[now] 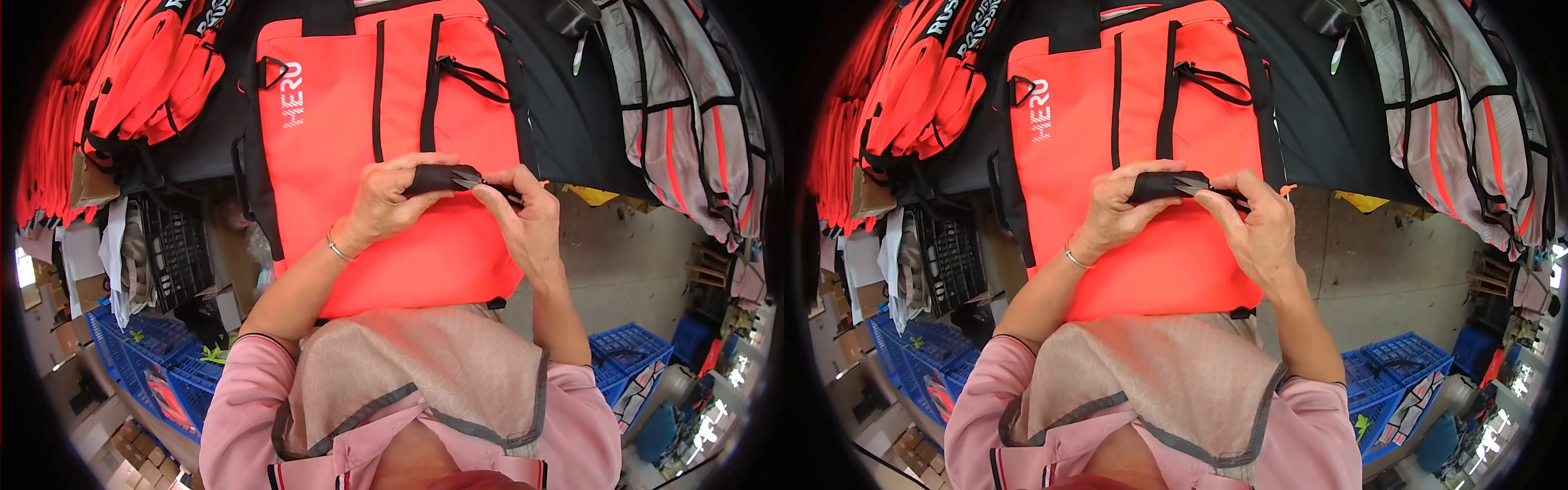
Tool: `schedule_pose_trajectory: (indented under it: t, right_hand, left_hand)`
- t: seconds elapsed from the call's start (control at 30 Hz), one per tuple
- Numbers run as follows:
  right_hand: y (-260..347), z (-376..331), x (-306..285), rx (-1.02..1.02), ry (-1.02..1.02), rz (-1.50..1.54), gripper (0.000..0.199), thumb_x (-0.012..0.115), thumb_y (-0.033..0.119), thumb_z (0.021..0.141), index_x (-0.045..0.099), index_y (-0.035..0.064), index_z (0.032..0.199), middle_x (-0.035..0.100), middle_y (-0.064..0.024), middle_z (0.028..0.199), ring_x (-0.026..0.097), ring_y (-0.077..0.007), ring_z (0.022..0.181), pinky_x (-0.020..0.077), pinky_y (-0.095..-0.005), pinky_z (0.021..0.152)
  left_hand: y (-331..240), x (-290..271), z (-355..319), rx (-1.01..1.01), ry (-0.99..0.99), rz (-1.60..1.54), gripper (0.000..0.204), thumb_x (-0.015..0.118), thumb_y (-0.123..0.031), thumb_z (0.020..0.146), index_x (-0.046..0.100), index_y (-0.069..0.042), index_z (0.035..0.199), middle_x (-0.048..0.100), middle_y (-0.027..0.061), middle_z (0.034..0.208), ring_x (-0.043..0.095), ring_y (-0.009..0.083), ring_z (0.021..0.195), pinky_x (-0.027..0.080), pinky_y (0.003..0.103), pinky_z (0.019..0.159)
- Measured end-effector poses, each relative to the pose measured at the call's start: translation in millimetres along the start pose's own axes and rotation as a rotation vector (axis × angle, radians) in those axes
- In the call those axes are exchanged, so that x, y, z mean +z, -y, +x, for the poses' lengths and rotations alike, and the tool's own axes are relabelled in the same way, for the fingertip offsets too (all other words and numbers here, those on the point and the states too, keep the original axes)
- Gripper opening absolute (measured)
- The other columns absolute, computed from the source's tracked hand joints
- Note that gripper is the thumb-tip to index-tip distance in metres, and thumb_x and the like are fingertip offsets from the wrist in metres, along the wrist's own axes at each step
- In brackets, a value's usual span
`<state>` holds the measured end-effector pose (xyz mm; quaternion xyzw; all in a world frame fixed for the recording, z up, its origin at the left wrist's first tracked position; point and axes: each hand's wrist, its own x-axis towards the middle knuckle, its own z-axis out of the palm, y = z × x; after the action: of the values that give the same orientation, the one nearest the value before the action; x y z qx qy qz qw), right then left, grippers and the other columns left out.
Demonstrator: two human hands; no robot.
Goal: Inspecting and trimming loose threads from pink and black backpacks and laptop sleeves.
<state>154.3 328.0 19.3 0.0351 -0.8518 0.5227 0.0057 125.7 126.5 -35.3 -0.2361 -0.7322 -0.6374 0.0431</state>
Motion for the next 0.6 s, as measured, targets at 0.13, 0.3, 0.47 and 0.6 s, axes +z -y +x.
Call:
schedule_pose_trajectory:
  t: [0.13,0.3,0.47,0.6]
  right_hand:
    - [-4.9,1.6,0.2,-0.061,0.001,-0.089,0.02,0.076,0.015,0.083,0.064,0.0014,0.091,0.067,-0.0107,0.079,0.064,-0.0215,0.07,0.0512,-0.0305,0.065]
    - [-5.0,1.8,-2.1,-0.043,0.04,-0.131,0.021,0.077,0.015,0.082,0.063,0.0015,0.09,0.066,-0.0099,0.079,0.063,-0.0206,0.069,0.0511,-0.0295,0.066]
    - [-6.4,2.0,-5.0,0.093,0.062,0.102,0.02,0.077,0.013,0.083,0.063,0.0009,0.091,0.066,-0.0075,0.079,0.063,-0.0149,0.07,0.0513,-0.028,0.067]
    - [-7.5,-2.1,-0.2,0.016,0.058,0.054,0.017,0.076,0.008,0.083,0.064,-0.0005,0.091,0.065,-0.006,0.077,0.06,-0.0097,0.07,0.0495,-0.0244,0.066]
  left_hand:
    - [0.4,1.6,0.9,0.017,0.01,0.005,0.019,0.075,0.002,0.078,0.075,-0.003,0.096,0.07,0.0101,0.113,0.072,0.0185,0.088,0.058,0.027,0.073]
    - [2.7,-0.6,0.0,-0.035,0.065,-0.025,0.019,0.075,0.002,0.077,0.075,-0.002,0.095,0.071,0.0099,0.112,0.071,0.0191,0.091,0.059,0.028,0.074]
    - [0.2,-1.9,0.1,-0.036,0.084,-0.027,0.022,0.076,0.003,0.076,0.075,-0.003,0.097,0.07,0.0111,0.113,0.071,0.0186,0.093,0.058,0.028,0.077]
    - [-0.4,-1.5,-5.2,-0.046,0.1,-0.036,0.029,0.078,0.006,0.073,0.075,-0.004,0.1,0.071,0.011,0.111,0.07,0.0191,0.093,0.058,0.028,0.078]
